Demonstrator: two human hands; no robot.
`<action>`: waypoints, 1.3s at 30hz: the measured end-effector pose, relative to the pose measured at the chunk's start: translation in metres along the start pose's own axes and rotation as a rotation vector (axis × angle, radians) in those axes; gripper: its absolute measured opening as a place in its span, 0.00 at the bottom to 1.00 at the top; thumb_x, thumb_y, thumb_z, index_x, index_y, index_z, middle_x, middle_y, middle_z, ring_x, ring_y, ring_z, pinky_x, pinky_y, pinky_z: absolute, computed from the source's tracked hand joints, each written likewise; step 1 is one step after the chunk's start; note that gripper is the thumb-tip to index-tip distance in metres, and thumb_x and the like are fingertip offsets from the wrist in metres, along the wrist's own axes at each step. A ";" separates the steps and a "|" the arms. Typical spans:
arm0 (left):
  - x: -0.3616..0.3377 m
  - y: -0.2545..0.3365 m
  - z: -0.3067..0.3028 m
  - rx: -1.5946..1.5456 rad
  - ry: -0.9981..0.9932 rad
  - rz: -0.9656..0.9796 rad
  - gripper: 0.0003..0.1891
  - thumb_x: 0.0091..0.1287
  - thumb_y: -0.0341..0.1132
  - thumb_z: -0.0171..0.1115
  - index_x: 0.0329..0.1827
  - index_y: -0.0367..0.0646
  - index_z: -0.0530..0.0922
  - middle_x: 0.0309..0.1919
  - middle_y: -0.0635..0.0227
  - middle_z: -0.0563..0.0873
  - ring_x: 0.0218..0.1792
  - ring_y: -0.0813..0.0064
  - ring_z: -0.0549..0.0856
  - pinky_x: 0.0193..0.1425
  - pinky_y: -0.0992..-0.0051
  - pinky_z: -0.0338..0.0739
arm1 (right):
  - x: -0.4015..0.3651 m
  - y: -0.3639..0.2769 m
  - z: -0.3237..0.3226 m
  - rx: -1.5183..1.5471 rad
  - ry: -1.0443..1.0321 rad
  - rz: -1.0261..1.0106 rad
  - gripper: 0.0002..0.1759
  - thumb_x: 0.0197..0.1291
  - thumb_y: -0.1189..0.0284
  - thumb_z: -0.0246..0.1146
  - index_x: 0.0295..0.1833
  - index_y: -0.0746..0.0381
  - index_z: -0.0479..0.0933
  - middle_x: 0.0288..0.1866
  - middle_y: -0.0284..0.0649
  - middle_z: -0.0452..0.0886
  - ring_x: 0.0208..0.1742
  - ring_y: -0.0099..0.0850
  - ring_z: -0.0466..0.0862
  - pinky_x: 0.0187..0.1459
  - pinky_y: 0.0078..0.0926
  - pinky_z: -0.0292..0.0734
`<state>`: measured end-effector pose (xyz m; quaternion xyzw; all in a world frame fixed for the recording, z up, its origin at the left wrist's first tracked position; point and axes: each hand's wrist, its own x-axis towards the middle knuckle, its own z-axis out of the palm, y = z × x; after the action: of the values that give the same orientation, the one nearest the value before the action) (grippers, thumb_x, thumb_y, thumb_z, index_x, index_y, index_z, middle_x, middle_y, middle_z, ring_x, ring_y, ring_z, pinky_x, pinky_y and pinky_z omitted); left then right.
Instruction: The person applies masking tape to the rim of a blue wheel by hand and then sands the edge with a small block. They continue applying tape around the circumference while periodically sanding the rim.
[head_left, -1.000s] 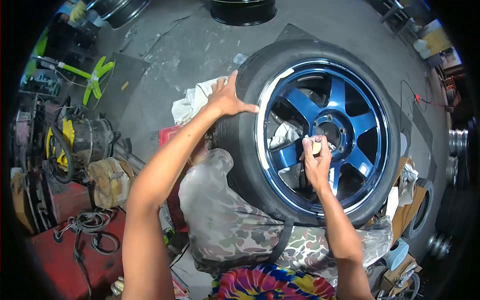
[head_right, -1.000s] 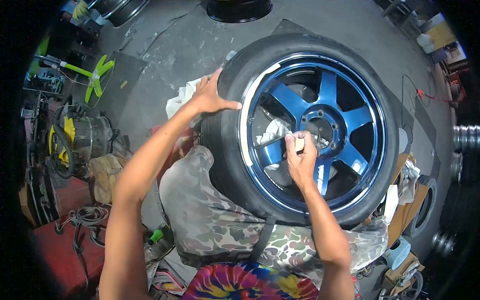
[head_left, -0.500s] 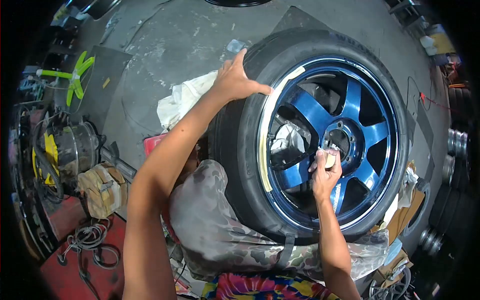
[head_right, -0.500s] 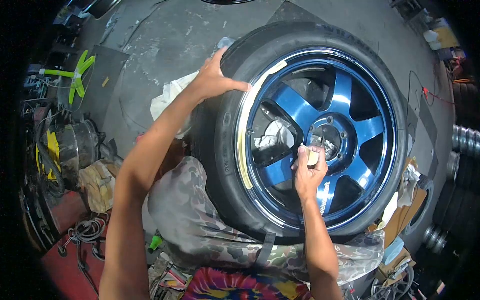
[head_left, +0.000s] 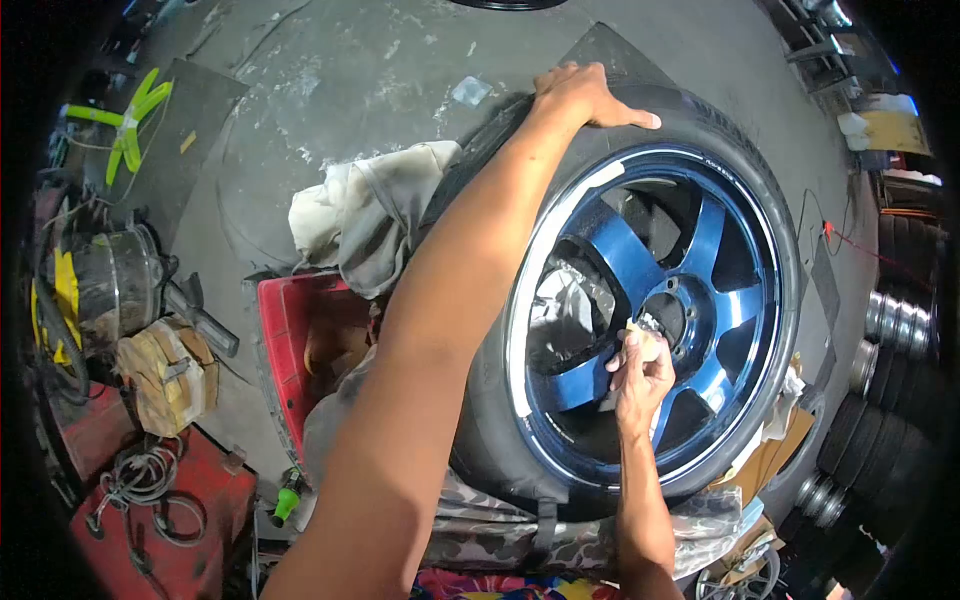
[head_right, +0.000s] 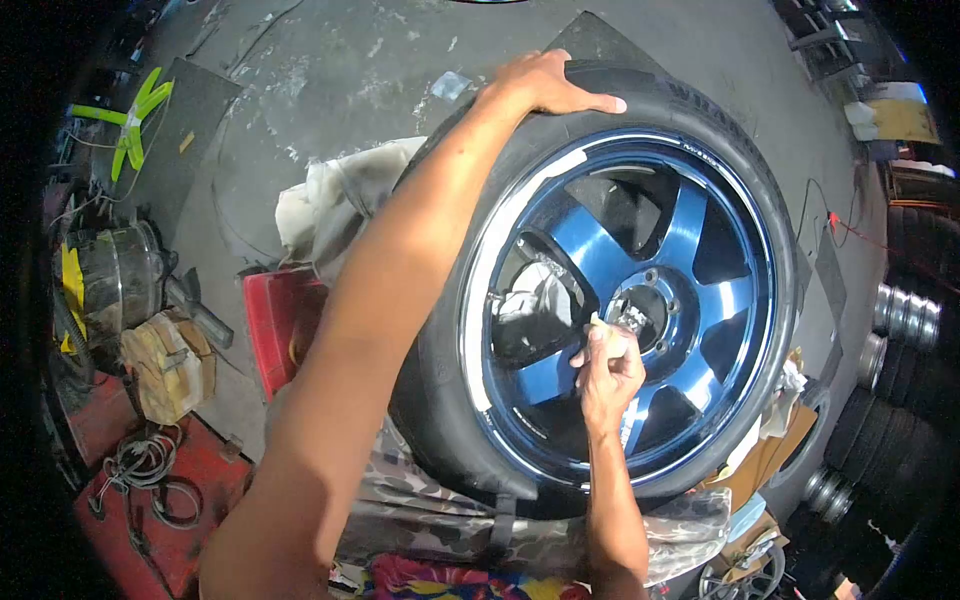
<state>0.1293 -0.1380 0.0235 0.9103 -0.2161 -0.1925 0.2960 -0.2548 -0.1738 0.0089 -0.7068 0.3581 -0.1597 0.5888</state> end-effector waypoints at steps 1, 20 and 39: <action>0.003 -0.001 0.006 -0.017 0.019 0.026 0.73 0.36 0.85 0.76 0.82 0.39 0.73 0.75 0.46 0.81 0.76 0.47 0.80 0.79 0.49 0.75 | -0.002 0.000 -0.003 0.000 0.009 0.036 0.12 0.79 0.65 0.70 0.52 0.64 0.83 0.28 0.33 0.85 0.22 0.17 0.80 0.19 0.15 0.68; -0.021 0.000 -0.001 -0.119 0.114 -0.143 0.67 0.36 0.84 0.79 0.72 0.36 0.83 0.77 0.38 0.75 0.81 0.45 0.70 0.85 0.53 0.65 | 0.098 -0.091 0.123 -0.236 -0.156 0.033 0.14 0.71 0.66 0.76 0.40 0.68 0.87 0.30 0.30 0.85 0.32 0.16 0.76 0.36 0.23 0.75; -0.012 -0.015 0.001 -0.128 0.045 -0.084 0.78 0.31 0.89 0.74 0.76 0.28 0.77 0.75 0.32 0.76 0.79 0.39 0.75 0.83 0.47 0.69 | 0.028 -0.072 0.122 -0.152 -0.237 0.100 0.08 0.71 0.73 0.76 0.42 0.66 0.87 0.36 0.30 0.87 0.38 0.16 0.79 0.43 0.21 0.76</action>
<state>0.1233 -0.1215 0.0155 0.9019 -0.1583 -0.1976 0.3500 -0.1334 -0.1018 0.0407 -0.7446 0.3317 -0.0181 0.5790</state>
